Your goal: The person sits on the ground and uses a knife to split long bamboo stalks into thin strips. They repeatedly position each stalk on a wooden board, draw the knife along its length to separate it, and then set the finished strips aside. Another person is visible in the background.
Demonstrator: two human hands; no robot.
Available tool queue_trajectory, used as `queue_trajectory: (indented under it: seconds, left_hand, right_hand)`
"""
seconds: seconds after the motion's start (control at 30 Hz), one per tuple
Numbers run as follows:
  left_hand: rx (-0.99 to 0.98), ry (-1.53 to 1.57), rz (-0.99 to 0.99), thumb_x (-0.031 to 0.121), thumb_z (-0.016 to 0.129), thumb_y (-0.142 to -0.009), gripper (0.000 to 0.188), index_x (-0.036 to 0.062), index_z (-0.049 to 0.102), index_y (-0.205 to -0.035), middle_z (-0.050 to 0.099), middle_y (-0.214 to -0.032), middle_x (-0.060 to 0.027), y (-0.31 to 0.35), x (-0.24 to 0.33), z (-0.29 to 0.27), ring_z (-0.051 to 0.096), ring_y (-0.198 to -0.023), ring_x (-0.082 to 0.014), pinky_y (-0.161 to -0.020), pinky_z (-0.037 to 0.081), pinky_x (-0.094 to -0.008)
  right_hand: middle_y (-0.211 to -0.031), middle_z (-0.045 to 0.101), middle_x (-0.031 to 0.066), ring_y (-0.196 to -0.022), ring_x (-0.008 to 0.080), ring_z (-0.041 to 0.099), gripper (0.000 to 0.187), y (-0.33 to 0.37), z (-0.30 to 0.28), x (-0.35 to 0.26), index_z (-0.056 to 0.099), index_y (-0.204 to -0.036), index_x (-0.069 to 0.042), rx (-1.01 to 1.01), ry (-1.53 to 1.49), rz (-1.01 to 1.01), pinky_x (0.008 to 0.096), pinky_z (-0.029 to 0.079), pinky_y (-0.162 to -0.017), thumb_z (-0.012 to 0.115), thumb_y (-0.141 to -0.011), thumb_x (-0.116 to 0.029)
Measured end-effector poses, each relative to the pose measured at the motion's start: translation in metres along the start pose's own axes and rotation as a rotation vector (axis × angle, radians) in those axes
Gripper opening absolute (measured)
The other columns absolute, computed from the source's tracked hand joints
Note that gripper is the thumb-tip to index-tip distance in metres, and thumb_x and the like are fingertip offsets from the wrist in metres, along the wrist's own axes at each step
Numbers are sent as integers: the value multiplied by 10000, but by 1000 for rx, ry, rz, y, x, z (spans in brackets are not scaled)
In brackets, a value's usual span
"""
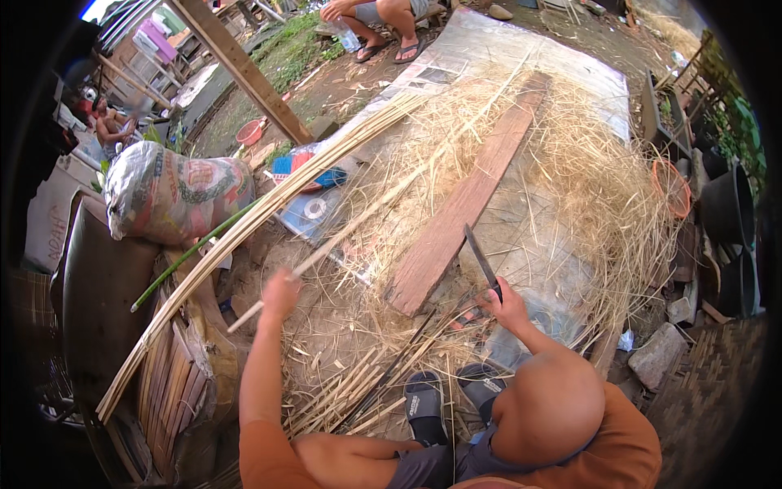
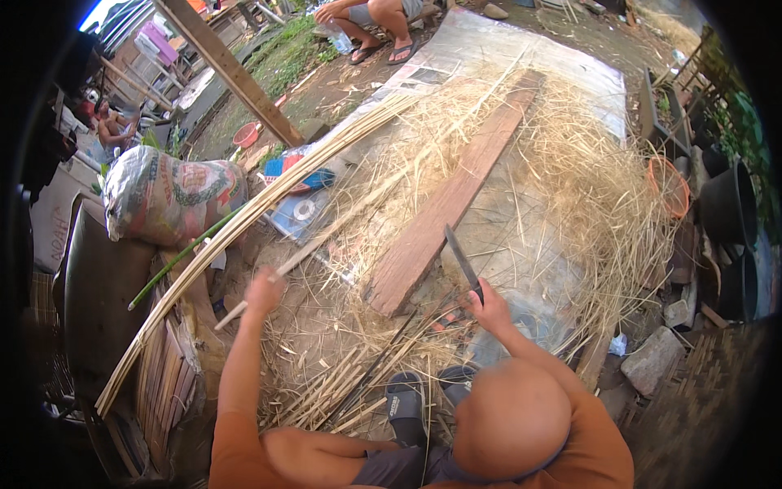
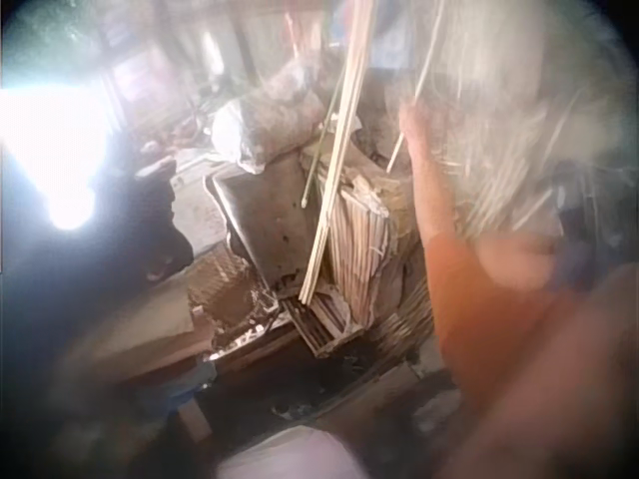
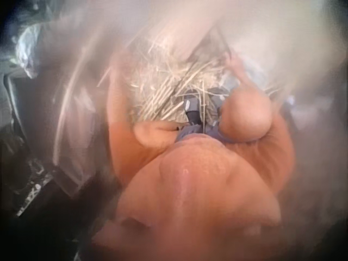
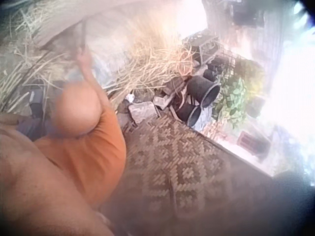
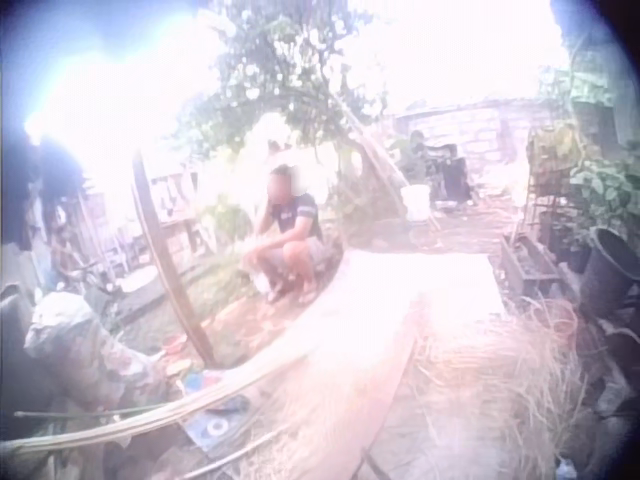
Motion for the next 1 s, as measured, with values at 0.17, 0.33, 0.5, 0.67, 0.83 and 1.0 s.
queue_trajectory:
  seconds: [0.17,0.33,0.5,0.67,0.83,1.0]
  left_hand:
    - [884,148,382,191,682,-930,197,61,661,-1076,649,-805,-137,-1,17,-131,606,-665,-286,-604,467,-392]
    - [207,574,93,267,586,-1010,231,60,689,-1008,575,-602,10,13,53,-101,524,-530,-112,-502,397,-266]
    - [-180,984,17,300,559,-1024,259,59,653,-1009,531,-607,30,3,114,-47,421,-447,-46,-402,314,-205]
    - [-504,967,-10,327,528,-1032,287,55,620,-1037,519,-631,21,-20,169,12,458,-488,-59,-428,359,-231]
    - [-1157,776,-97,385,489,-1030,354,58,624,-1016,656,-783,-85,-16,173,94,634,-670,-169,-569,515,-323]
    - [-613,14,417,457,500,-981,502,-1,658,-1113,685,-1111,-188,-28,286,121,664,-1013,-371,-881,527,-466]
  right_hand:
    - [-1138,647,254,-1036,442,624,495,3,3,-2,499,-1341,-25,10,-19,0,481,500,-871,561,-970,-348]
    - [-1121,648,275,-995,454,637,539,4,0,-9,481,-1360,-38,1,-60,35,486,510,-847,605,-943,-357]
    - [-1013,666,263,-903,443,657,566,12,-12,-29,490,-1308,-67,-112,-95,153,482,513,-800,696,-873,-365]
    - [-980,659,177,-899,392,640,437,26,-1,-81,589,-1166,-67,-205,-72,-525,436,513,-776,735,-800,-255]
    - [-893,628,127,-749,221,643,351,67,23,-136,567,-1187,-24,-952,-477,-184,384,521,-687,666,-912,-217]
    - [-875,612,66,-757,159,633,358,93,40,-108,467,-1344,-43,-1084,-1063,604,299,543,-687,544,-1017,-168]
Point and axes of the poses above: each hand's wrist, its own y-axis away from the middle knuckle, its own z-axis out of the palm, x = y × z, the point moved 2 cm from there along -y, towards the middle knuckle
